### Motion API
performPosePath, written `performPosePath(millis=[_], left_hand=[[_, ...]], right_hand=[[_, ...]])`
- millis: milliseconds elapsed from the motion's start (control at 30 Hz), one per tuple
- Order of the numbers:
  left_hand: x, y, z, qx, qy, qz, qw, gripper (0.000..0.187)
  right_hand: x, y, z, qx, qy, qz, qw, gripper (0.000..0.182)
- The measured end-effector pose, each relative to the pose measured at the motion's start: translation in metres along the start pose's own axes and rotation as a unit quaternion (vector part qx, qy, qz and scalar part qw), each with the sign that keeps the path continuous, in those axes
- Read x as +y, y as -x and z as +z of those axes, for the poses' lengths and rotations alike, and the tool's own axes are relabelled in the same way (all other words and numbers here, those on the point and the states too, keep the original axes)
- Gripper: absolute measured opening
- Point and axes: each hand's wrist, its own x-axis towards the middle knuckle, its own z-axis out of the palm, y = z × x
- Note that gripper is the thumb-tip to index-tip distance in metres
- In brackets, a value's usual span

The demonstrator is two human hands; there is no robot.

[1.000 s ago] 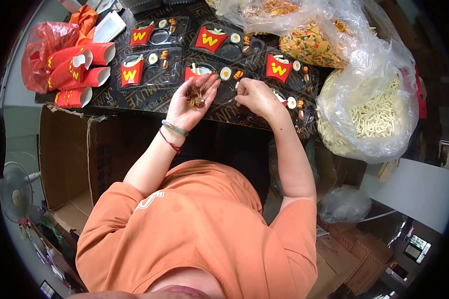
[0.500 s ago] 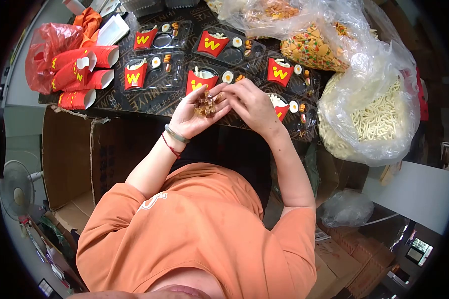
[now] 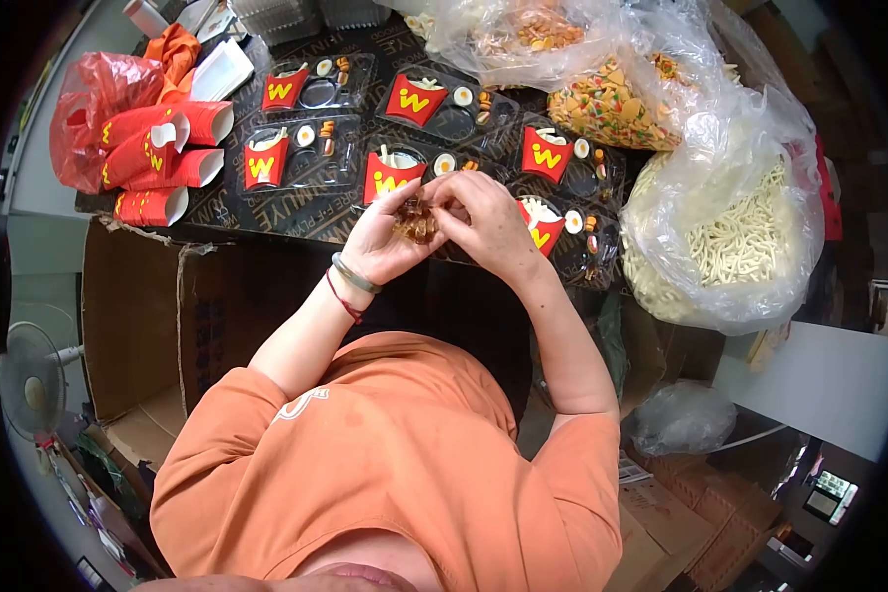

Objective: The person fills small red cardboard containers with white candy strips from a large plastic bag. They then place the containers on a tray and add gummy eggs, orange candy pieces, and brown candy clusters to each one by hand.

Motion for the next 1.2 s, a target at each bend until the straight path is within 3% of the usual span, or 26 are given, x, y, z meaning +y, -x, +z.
performPosePath(millis=[33,133,300,367,433,467,533,600,767,867,967,1067,1200], left_hand=[[-0.003,0.002,0.013,0.056,-0.015,0.021,0.998,0.042],[0.000,-0.001,0.016,0.076,-0.022,0.027,0.996,0.045],[0.010,-0.001,0.007,0.053,-0.036,-0.004,0.998,0.044],[0.008,-0.001,0.014,0.085,-0.046,-0.004,0.995,0.044],[0.007,-0.002,0.014,0.085,-0.036,0.000,0.996,0.044],[0.008,-0.004,0.014,0.085,-0.026,0.006,0.996,0.044],[0.012,-0.004,0.016,0.086,-0.029,0.019,0.996,0.044],[0.017,-0.001,0.015,0.073,-0.032,0.031,0.996,0.045],[0.019,0.002,0.019,0.092,-0.027,0.048,0.994,0.045],[0.021,0.003,0.017,0.098,-0.020,0.053,0.994,0.045],[0.025,0.006,0.016,0.093,-0.021,0.059,0.994,0.045],[0.030,0.008,0.015,0.074,-0.027,0.056,0.995,0.046],[0.033,0.010,0.017,0.052,-0.044,0.045,0.997,0.047]], right_hand=[[0.003,0.002,-0.003,-0.001,0.009,0.035,0.999,0.012],[0.006,0.005,-0.011,-0.008,0.004,0.098,0.995,0.014],[0.008,0.004,-0.016,-0.009,0.058,-0.034,0.998,0.012],[0.006,0.003,-0.017,-0.033,0.089,-0.014,0.995,0.011],[0.008,0.002,-0.019,-0.038,0.037,0.040,0.998,0.012],[0.010,0.000,-0.021,-0.016,-0.054,0.109,0.992,0.012],[0.032,-0.005,-0.026,0.034,-0.207,0.201,0.957,0.014],[0.058,-0.016,-0.043,0.035,-0.262,0.258,0.929,0.014],[0.100,-0.058,-0.065,-0.082,-0.176,0.288,0.938,0.017],[0.110,-0.083,-0.059,-0.159,0.050,0.237,0.957,0.016],[0.114,-0.095,-0.052,-0.217,0.066,0.265,0.937,0.016],[0.118,-0.091,-0.047,-0.168,0.097,0.204,0.959,0.016],[0.107,-0.083,-0.043,-0.142,0.118,0.216,0.959,0.017]])
